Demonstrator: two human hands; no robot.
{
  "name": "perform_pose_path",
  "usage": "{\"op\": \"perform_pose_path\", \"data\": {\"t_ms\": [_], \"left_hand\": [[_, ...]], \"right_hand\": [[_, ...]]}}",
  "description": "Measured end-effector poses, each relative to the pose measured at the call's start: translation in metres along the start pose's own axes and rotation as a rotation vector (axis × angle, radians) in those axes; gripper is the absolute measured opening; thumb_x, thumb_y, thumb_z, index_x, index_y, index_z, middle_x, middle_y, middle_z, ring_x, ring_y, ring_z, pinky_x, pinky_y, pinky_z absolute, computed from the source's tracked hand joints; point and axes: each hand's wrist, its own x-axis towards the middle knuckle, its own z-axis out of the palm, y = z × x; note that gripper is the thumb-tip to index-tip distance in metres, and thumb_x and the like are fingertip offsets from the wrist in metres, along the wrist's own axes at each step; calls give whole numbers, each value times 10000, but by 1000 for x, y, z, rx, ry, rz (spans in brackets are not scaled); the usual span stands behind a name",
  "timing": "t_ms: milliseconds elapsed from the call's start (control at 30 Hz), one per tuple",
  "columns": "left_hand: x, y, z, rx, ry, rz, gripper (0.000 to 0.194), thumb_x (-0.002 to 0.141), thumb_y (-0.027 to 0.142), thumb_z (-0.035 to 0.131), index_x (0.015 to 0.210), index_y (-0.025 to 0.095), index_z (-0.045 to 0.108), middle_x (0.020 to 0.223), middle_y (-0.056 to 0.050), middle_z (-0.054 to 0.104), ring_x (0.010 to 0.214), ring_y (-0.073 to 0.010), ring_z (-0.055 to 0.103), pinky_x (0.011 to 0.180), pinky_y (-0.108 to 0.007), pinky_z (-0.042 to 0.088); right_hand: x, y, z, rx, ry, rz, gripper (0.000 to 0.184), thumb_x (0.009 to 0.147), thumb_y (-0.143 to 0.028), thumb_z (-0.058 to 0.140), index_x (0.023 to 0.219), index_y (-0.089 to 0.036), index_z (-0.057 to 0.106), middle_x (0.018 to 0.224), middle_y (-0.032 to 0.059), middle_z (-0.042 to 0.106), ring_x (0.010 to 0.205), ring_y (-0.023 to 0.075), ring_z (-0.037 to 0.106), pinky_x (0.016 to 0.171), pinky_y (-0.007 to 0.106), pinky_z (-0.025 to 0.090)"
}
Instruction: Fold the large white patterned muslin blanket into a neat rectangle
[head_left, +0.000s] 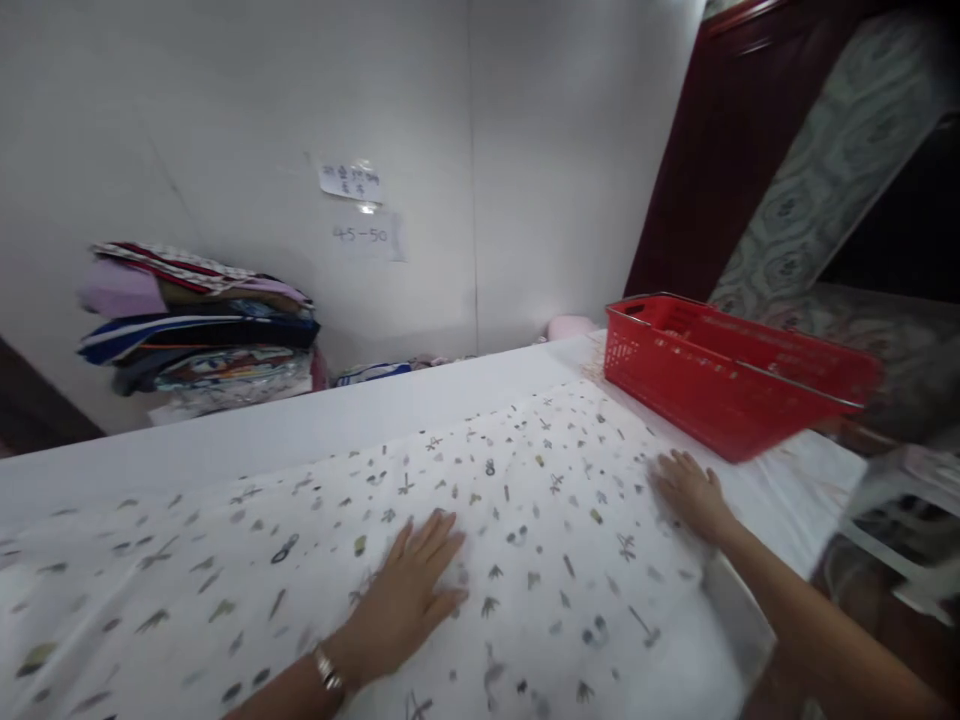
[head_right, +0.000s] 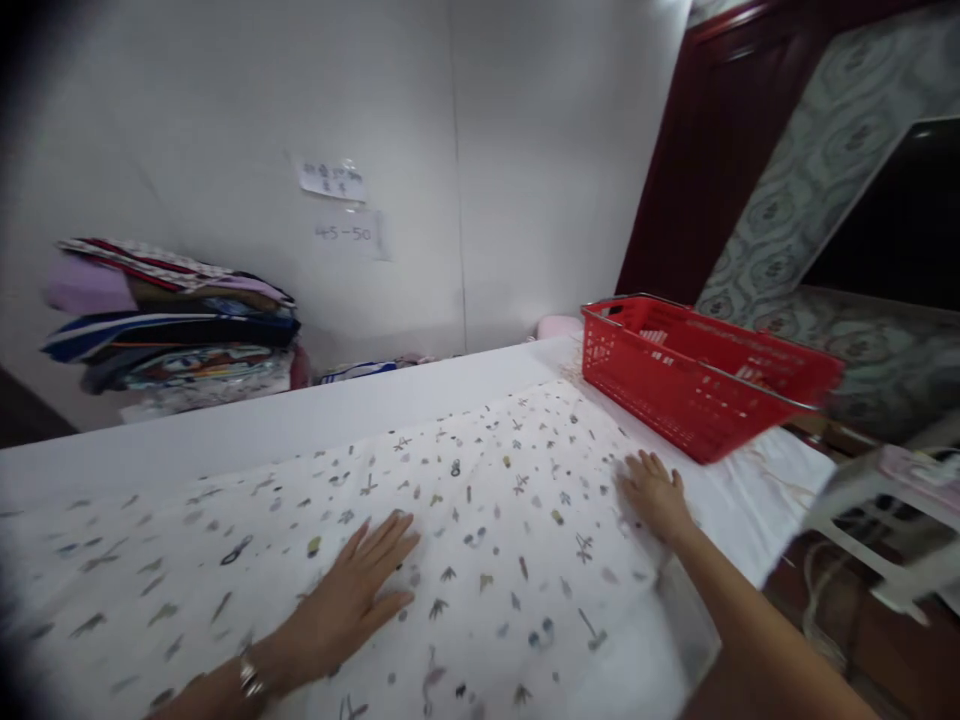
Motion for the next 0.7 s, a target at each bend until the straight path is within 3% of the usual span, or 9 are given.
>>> {"op": "perform_pose_path", "data": {"t_ms": [133,233,333,433,567,700], "left_hand": [[-57,39,10,124,170,190,632,876,483,418,1435,310,177,1460,-16,279,1316,-232,324,1056,-413,334],[-81,59,17,186,276,339,657,854,469,466,1430,271,221,1428,-31,349,1286,-229,374,1018,-381,385],[-94,67,26,206,327,387,636,848,443,479,1418,259,264,1408,-34,387,1262,-217,409,972,-336,426],[-102,68,34,210,348,353,607,850,399,474,1411,271,283,1410,-23,387,1253,-210,421,971,-320,424],[-112,67,40,207,325,291,618,817,213,449,1411,281,288,1382,9,433,1216,-182,463,975,-286,410],[-112,68,43,206,243,279,698,732,128,461,1395,300,323,1329,32,494,1151,-157,518,925,-241,429]], "right_hand": [[-45,72,-29,319,46,380,471,839,-349,454,1217,-80,532,1282,192,503,1207,284,443,986,425,362],[-61,91,-41,528,21,581,383,818,-312,480,1109,-92,595,1031,152,652,937,235,616,788,333,502],[-61,86,-40,592,11,628,367,816,-309,480,1094,-98,593,843,98,685,677,164,643,566,245,520],[-51,70,-33,614,17,644,474,781,-298,534,1193,-63,534,782,91,682,582,146,625,487,223,499],[-35,57,-34,555,43,591,447,708,-204,575,1135,-76,599,743,84,680,596,167,623,528,244,496],[-18,75,-53,430,163,567,410,731,-177,486,1102,-82,634,908,128,680,818,218,634,686,275,484]]}}
